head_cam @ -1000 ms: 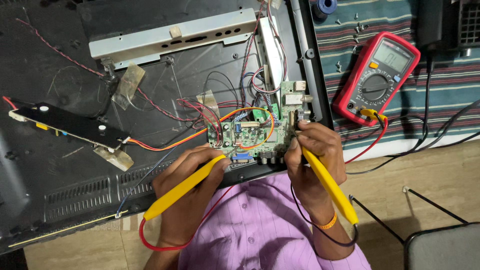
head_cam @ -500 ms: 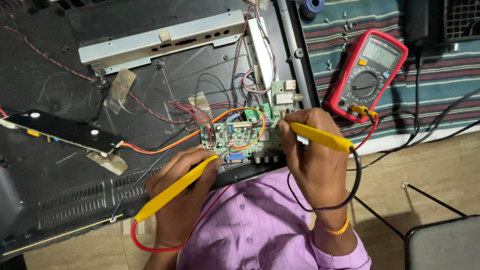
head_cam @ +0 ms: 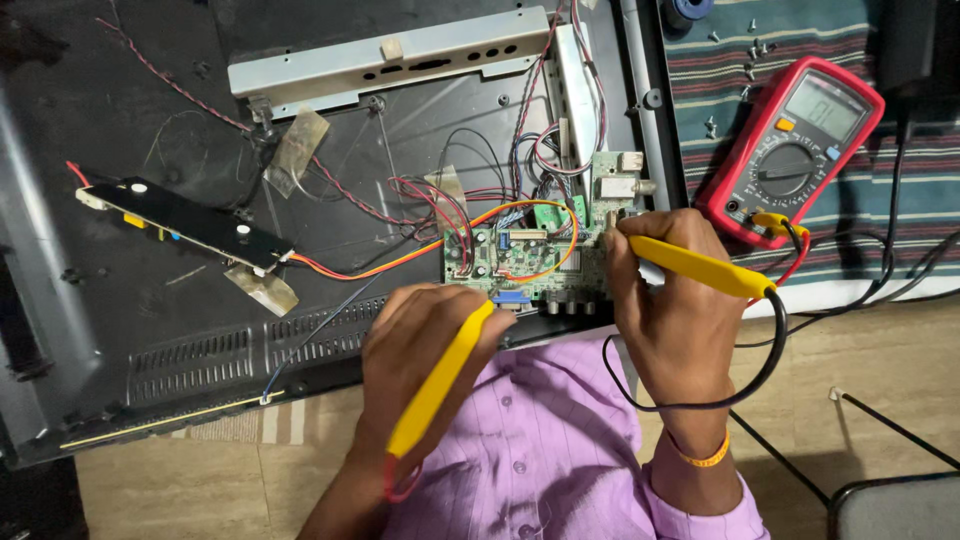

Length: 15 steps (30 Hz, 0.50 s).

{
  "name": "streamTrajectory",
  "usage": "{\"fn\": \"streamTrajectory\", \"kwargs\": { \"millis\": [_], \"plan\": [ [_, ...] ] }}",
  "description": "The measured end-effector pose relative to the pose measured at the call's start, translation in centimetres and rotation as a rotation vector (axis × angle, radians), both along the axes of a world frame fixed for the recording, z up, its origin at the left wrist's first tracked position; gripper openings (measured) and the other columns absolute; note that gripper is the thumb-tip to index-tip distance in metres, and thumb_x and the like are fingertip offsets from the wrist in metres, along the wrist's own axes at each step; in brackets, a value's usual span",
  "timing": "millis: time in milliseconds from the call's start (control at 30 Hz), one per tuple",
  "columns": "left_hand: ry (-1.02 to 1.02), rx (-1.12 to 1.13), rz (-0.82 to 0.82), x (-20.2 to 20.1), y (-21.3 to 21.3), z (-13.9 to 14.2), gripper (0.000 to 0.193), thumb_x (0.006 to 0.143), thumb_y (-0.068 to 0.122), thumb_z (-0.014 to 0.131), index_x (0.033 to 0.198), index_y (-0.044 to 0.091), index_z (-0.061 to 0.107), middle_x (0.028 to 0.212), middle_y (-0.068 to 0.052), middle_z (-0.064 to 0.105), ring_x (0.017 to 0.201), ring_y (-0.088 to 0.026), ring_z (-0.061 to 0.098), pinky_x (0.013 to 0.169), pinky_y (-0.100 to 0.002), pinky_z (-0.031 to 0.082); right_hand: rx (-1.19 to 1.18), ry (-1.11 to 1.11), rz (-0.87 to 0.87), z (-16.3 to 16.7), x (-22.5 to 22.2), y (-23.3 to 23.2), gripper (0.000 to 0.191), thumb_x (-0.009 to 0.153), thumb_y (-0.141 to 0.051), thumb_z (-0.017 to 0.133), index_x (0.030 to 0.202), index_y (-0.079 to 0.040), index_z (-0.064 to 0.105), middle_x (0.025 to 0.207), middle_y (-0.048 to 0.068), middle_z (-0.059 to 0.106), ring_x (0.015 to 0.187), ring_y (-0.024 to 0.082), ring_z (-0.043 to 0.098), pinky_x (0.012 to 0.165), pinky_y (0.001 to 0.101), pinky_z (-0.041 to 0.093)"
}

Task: The person uses a multimeter to test various points on a circuit board inside an open television chassis. They connect the multimeter probes to different components and connectors, then briefly lift the board to inspect the underside before continuing the tests.

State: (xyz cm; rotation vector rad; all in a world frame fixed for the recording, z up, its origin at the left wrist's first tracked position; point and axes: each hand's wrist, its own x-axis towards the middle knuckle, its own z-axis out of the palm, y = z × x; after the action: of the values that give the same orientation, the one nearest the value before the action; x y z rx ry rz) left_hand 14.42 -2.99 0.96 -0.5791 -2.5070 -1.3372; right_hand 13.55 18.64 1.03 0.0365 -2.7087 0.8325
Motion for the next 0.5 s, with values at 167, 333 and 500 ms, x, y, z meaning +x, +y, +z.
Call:
{"fn": "streamTrajectory", "kwargs": {
  "millis": [167, 333, 500],
  "plan": [
    [-0.022, -0.047, 0.003, -0.5, 0.6, 1.0, 0.026, 0.087, 0.012, 0.083, 0.102, 0.004, 0.063, 0.093, -0.009, 0.066, 0.083, -0.031, 0.065, 0.078, -0.040, 0.051, 0.009, 0.005, 0.013, 0.2, -0.1, 0.0, 0.014, 0.102, -0.009, 0.073, 0.103, 0.000, 0.063, 0.097, 0.016, 0.066, 0.088, 0.034, 0.065, 0.078, 0.0420, 0.049],
    [-0.090, -0.056, 0.002, -1.4, 0.9, 1.8, 0.024, 0.088, 0.010, 0.083, 0.096, 0.004, 0.063, 0.086, -0.010, 0.064, 0.076, -0.030, 0.062, 0.071, -0.041, 0.049, 0.017, 0.004, 0.016, 0.6, -0.2, -0.2, 0.013, 0.101, -0.008, 0.073, 0.102, 0.000, 0.062, 0.095, 0.015, 0.065, 0.088, 0.036, 0.064, 0.077, 0.0430, 0.049],
    [-0.042, -0.122, -0.008, -1.9, 1.7, 2.2, 0.019, 0.091, 0.012, 0.079, 0.092, 0.003, 0.062, 0.087, -0.010, 0.064, 0.079, -0.030, 0.063, 0.073, -0.043, 0.049, -0.007, 0.025, 0.027, 0.8, -0.2, -0.3, 0.012, 0.100, -0.006, 0.072, 0.103, 0.000, 0.062, 0.096, 0.015, 0.065, 0.090, 0.036, 0.064, 0.078, 0.0435, 0.050]
  ]
}}
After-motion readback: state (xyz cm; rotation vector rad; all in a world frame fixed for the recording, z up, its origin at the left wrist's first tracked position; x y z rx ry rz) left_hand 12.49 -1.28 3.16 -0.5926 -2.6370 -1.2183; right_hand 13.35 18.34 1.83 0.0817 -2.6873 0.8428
